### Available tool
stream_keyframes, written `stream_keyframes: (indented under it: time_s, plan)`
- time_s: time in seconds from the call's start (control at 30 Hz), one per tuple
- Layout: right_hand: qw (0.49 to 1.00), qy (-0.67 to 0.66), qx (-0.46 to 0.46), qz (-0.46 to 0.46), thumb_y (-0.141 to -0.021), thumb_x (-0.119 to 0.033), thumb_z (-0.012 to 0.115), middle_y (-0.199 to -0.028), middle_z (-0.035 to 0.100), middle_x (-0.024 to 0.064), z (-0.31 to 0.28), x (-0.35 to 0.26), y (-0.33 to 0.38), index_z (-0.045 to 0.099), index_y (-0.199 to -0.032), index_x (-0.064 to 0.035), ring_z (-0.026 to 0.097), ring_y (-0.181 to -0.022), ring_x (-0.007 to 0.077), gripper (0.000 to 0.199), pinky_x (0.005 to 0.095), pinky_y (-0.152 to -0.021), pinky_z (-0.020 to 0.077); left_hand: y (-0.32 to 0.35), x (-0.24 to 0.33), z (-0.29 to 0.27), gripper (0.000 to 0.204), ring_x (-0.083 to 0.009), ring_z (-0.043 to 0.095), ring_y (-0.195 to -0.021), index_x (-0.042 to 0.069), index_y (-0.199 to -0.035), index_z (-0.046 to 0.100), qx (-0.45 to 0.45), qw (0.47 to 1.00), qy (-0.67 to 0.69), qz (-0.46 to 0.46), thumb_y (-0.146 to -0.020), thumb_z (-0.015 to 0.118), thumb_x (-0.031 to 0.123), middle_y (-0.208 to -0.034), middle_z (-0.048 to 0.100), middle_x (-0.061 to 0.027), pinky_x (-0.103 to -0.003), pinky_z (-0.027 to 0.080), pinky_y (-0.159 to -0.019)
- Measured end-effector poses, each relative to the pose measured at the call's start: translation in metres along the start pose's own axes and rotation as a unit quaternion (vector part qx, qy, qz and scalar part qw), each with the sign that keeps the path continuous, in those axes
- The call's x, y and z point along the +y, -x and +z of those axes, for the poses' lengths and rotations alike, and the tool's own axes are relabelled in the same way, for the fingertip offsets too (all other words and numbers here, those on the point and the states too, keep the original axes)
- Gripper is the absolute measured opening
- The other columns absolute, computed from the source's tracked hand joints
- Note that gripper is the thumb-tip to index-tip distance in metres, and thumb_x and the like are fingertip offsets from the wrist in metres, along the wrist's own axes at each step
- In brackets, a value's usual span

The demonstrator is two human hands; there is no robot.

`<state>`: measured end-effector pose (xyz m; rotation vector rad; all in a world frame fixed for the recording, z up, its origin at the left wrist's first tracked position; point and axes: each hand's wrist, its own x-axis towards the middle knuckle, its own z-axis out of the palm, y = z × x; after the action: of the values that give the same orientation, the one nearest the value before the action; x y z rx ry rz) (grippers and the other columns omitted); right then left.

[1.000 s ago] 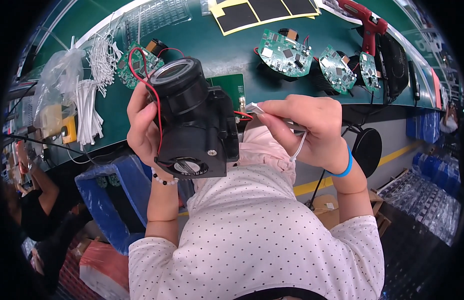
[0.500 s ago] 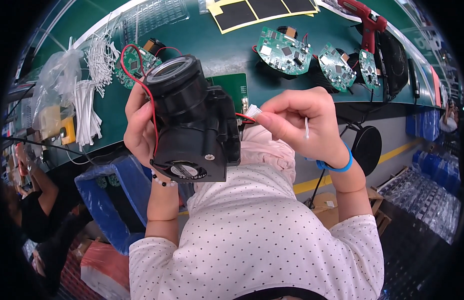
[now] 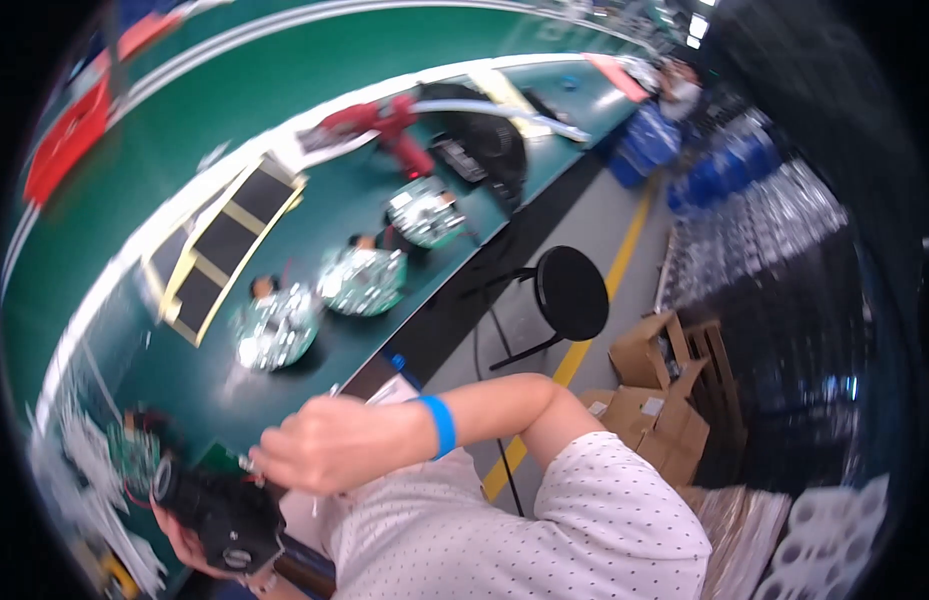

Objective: The person assembles electronic components by connecting wires to circuit boards and mounting the components into an electronic housing, using a hot glue gun to secure them.

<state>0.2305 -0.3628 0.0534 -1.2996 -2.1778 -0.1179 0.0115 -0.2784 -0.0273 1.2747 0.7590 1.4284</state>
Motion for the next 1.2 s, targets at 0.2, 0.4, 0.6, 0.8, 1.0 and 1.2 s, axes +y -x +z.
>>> stream_keyframes:
  time_s: [0.2,0.4,0.6,0.8,1.0,1.2]
  plan:
    - [0.998,0.031,-0.054,-0.002,-0.067,-0.008,0.054,-0.06,0.044,0.0086,0.004,-0.009,-0.002,0.054,-0.085,0.0119,0.05,-0.044,0.0162,0.027,0.0275,-0.036,0.039,-0.008,0.019,0.017,0.082,-0.0337,0.04,-0.115,-0.001,-0.125,0.03,-0.123,0.924,-0.238,0.272,-0.057,0.075,0.007,-0.127,0.037,-0.0193,-0.044,0.031,-0.098]
    - [0.995,0.058,-0.084,-0.021,-0.066,-0.009,0.053,-0.059,0.041,0.0077,0.001,-0.004,-0.004,0.052,-0.074,0.0087,0.05,-0.046,0.0154,0.019,0.0276,-0.036,0.0387,-0.013,0.016,0.017,0.088,-0.0345,0.038,-0.116,0.0,-0.125,0.03,-0.153,0.919,-0.217,0.293,-0.053,0.08,0.012,-0.127,0.037,-0.0192,-0.045,0.028,-0.1]
    - [0.997,-0.033,-0.07,-0.006,-0.067,-0.008,0.054,-0.059,0.043,0.0093,0.005,0.01,-0.008,0.051,-0.065,0.0032,0.051,-0.047,0.0218,0.012,0.0315,-0.041,0.0407,-0.011,0.018,0.018,0.088,-0.034,0.039,-0.116,-0.002,-0.125,0.029,-0.105,0.92,-0.24,0.29,-0.055,0.08,0.016,-0.127,0.037,-0.0198,-0.044,0.029,-0.099]
    - [0.93,-0.348,-0.006,0.117,-0.071,-0.01,0.055,-0.058,0.054,0.013,0.018,0.009,-0.011,0.058,-0.065,0.0005,0.052,-0.053,0.0306,0.012,0.0368,-0.048,0.0414,-0.007,0.007,0.011,0.079,-0.0347,0.04,-0.115,0.001,-0.124,0.03,-0.111,0.925,-0.219,0.291,-0.061,0.075,0.015,-0.128,0.035,-0.021,-0.043,0.031,-0.098]
    - [0.93,-0.353,-0.043,0.096,-0.073,-0.014,0.056,-0.053,0.051,0.014,0.016,0.002,-0.018,0.056,-0.058,-0.0019,0.05,-0.051,0.0323,0.018,0.0379,-0.045,0.0378,-0.005,0.009,0.005,0.044,-0.041,0.046,-0.106,-0.002,-0.113,0.038,-0.036,0.92,-0.229,0.316,-0.078,0.059,0.016,-0.118,0.042,-0.0267,-0.05,0.042,-0.088]
    - [0.921,-0.351,-0.096,0.14,-0.07,-0.006,0.058,-0.052,0.051,0.0109,0.001,-0.003,-0.017,0.054,-0.059,-0.0012,0.05,-0.044,0.0257,0.013,0.0314,-0.041,0.0376,0.004,0.016,0.01,0.047,-0.0298,0.045,-0.109,-0.009,-0.114,0.042,0.028,0.985,-0.093,0.142,-0.071,0.047,0.009,-0.119,0.043,-0.019,-0.04,0.033,-0.098]
